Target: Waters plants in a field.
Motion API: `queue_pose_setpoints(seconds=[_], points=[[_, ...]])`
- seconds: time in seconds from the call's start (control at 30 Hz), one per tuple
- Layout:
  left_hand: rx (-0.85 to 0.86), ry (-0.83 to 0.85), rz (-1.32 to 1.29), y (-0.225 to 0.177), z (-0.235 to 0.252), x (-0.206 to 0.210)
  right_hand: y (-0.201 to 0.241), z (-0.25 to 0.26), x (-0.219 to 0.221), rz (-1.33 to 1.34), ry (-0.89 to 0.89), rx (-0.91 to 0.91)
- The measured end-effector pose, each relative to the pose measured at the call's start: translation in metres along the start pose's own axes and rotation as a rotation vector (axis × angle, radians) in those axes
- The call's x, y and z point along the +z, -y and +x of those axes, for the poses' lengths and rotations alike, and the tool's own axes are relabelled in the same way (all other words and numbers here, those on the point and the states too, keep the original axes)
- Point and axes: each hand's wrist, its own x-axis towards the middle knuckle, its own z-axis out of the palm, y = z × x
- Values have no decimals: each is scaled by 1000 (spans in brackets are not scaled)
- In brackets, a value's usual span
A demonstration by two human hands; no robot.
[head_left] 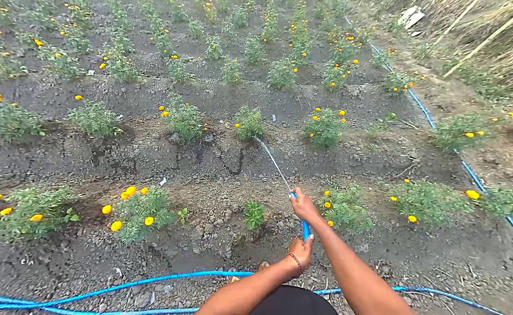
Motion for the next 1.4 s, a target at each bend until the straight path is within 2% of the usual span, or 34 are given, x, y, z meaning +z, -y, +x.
queue_pose_setpoints(seconds=[0.27, 0.5, 0.73, 1.17, 1.4], points=[[56, -34, -38, 12, -3, 1, 13, -6, 8, -7, 24, -52], [52, -48, -62, 0, 7, 5, 5, 5, -1, 8, 44, -52], [14, -120, -40, -29, 29, 35, -22, 27, -27, -38, 111, -123], [-49, -233, 69, -57, 82, 105, -99, 50, -67, 39, 200, -190], [-59, -214, 81, -73, 110, 140, -146, 63, -93, 95, 188, -194]])
